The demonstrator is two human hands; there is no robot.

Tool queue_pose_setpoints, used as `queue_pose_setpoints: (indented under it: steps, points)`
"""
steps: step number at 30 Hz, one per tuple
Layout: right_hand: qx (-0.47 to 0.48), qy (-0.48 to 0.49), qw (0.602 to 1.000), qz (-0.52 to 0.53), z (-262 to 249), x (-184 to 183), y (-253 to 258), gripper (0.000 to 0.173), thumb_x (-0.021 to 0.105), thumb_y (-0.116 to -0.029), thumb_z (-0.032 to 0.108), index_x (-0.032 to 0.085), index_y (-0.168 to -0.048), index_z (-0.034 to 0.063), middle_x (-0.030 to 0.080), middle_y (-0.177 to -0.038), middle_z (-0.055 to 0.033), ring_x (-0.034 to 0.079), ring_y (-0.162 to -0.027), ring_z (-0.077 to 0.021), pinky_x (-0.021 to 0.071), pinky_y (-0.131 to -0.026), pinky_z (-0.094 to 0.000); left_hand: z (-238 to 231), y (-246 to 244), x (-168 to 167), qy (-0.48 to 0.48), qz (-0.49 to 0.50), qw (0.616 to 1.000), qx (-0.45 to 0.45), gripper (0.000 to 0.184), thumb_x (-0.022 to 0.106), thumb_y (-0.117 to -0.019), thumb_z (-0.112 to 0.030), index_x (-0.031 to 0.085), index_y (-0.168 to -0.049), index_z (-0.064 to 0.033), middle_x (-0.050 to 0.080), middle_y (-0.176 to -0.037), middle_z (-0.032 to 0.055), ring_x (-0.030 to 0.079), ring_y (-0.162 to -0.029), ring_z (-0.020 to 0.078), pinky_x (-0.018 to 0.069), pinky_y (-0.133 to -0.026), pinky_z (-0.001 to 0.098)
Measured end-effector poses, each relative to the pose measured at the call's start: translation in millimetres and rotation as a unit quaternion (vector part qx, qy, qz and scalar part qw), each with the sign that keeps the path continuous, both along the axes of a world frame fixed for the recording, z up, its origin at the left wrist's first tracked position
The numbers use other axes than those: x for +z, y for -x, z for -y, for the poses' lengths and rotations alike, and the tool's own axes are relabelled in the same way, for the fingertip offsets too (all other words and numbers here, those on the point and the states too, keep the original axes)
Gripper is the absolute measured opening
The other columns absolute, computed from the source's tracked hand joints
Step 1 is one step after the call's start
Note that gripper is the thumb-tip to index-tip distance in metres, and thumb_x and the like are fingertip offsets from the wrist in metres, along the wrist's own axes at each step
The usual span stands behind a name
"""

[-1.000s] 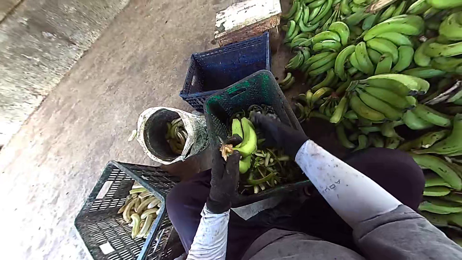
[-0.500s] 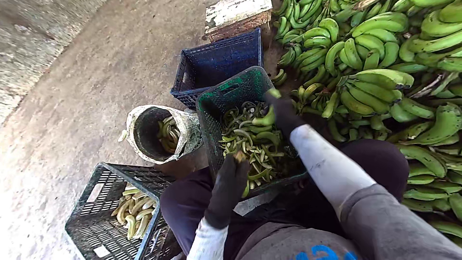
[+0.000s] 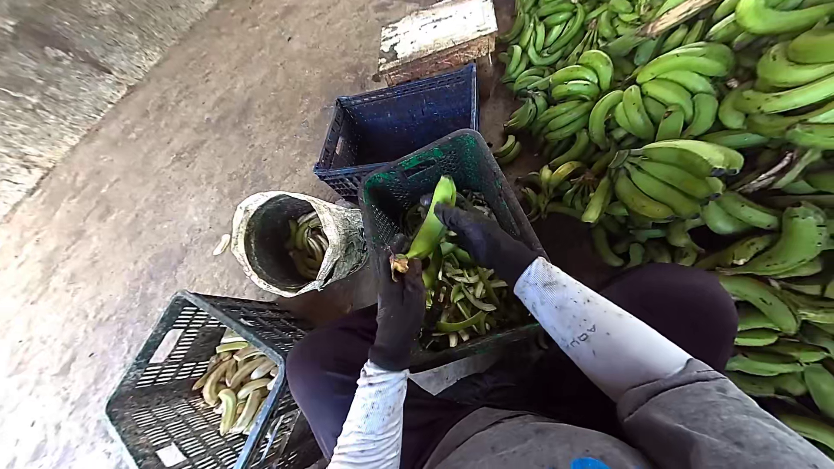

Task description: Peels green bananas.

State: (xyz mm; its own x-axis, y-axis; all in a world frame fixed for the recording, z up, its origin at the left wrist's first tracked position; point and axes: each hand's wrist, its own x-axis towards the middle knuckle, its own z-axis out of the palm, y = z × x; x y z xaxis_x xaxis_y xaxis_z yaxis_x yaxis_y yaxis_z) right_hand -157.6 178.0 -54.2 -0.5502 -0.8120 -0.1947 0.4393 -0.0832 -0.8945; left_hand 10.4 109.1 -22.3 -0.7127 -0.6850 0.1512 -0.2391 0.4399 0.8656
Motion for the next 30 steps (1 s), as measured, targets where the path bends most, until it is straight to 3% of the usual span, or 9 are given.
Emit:
queue_pose_setpoints:
  steps: [3,8,13,16,18,20,23,25,30]
  points:
    - [-0.084,0.12,0.983,0.11,8.6,1.8,-4.8,0.042,0.047,-0.1067,0.03,0.046,-0.146,0.0153,0.067,-0.111,-0.0103,0.068,-0.096,-0.0218,0.0588,-0.083,-0.0406,-13.4,16.8,0.1,0.019,0.04,0.999,0.0,0.049,0.045,-0.1085,-0.022,0.037,-0.153,-0.0044,0.067,-0.104,0.0118,0.065,-0.087,0.013,0.0564,-0.08,0.0326]
    - [-0.199,-0.009,0.979,0.04,1.7,14.4,17.0,0.039,0.056,-0.1049,0.036,0.052,-0.13,0.0069,0.061,-0.08,-0.0069,0.062,-0.062,-0.016,0.0571,-0.058,-0.0328,-33.8,34.0,24.2,-0.031,0.206,0.977,-0.053,0.063,0.054,-0.1071,-0.024,0.024,-0.16,-0.0083,0.067,-0.087,0.0149,0.066,-0.067,0.0233,0.058,-0.068,0.0429]
    - [-0.398,-0.011,0.915,-0.063,-44.1,21.4,125.8,0.052,0.055,-0.105,0.034,0.039,-0.146,0.0063,0.061,-0.103,-0.0088,0.064,-0.083,-0.0167,0.0586,-0.075,-0.0368,-18.6,-4.4,28.2,-0.131,0.064,0.987,-0.062,0.052,0.051,-0.1054,-0.012,0.034,-0.153,-0.0012,0.067,-0.079,0.0085,0.067,-0.063,0.015,0.0603,-0.061,0.0328]
    - [-0.323,-0.01,0.938,-0.126,-56.3,44.7,132.4,0.055,0.061,-0.0983,0.022,0.038,-0.148,0.0129,0.059,-0.124,-0.0063,0.062,-0.107,-0.0147,0.0558,-0.088,-0.0337,10.8,21.6,12.7,-0.172,-0.002,0.98,-0.097,0.07,0.052,-0.1062,-0.034,0.017,-0.161,-0.0104,0.066,-0.121,0.0122,0.068,-0.104,0.0176,0.0587,-0.091,0.0379]
    - [-0.289,-0.034,0.945,-0.147,-62.0,55.2,123.0,0.058,0.067,-0.0924,0.018,0.044,-0.145,0.0149,0.062,-0.122,-0.0049,0.064,-0.107,-0.0148,0.0569,-0.087,-0.0351,35.6,36.5,-7.3,-0.136,0.105,0.981,-0.091,0.082,0.054,-0.1039,-0.046,0.011,-0.165,-0.0114,0.046,-0.153,0.0161,0.052,-0.135,0.0207,0.0453,-0.113,0.0415]
    - [-0.284,-0.006,0.953,-0.11,-75.1,57.4,118.8,0.05,0.067,-0.0951,0.018,0.046,-0.14,0.0137,0.063,-0.114,-0.0036,0.065,-0.101,-0.0143,0.0577,-0.085,-0.0346,51.4,34.4,-39.7,-0.037,0.276,0.957,-0.083,0.067,0.057,-0.1033,-0.044,0.041,-0.152,-0.0009,0.055,-0.142,0.0254,0.056,-0.13,0.0354,0.045,-0.109,0.0563]
    - [-0.305,0.09,0.947,-0.033,-86.9,61.3,119.7,0.042,0.061,-0.102,0.02,0.042,-0.139,0.0128,0.063,-0.11,-0.0061,0.066,-0.101,-0.0193,0.0581,-0.09,-0.0397,42.3,18.0,-90.1,0.029,0.585,0.798,-0.142,0.051,0.058,-0.101,-0.045,0.067,-0.123,-0.0002,0.068,-0.12,0.0259,0.064,-0.116,0.0424,0.0488,-0.098,0.0652]
    - [-0.31,0.146,0.939,-0.021,-87.0,68.4,119.0,0.037,0.054,-0.1054,0.019,0.041,-0.139,0.013,0.062,-0.113,-0.0078,0.066,-0.106,-0.0225,0.0572,-0.094,-0.0427,25.0,17.9,-108.3,0.03,0.676,0.723,-0.139,0.06,0.057,-0.0996,-0.044,0.052,-0.142,-0.0023,0.06,-0.137,0.0242,0.057,-0.129,0.0408,0.0454,-0.104,0.0625]
    - [-0.307,0.163,0.938,-0.008,-75.8,77.8,107.4,0.041,0.047,-0.1087,0.024,0.036,-0.148,0.0173,0.063,-0.12,-0.0085,0.066,-0.108,-0.0241,0.0593,-0.087,-0.0439,19.5,12.7,-131.9,0.033,0.632,0.771,-0.071,0.055,0.054,-0.1013,-0.036,0.047,-0.148,-0.0085,0.061,-0.136,0.0215,0.058,-0.129,0.0389,0.0459,-0.105,0.0607]
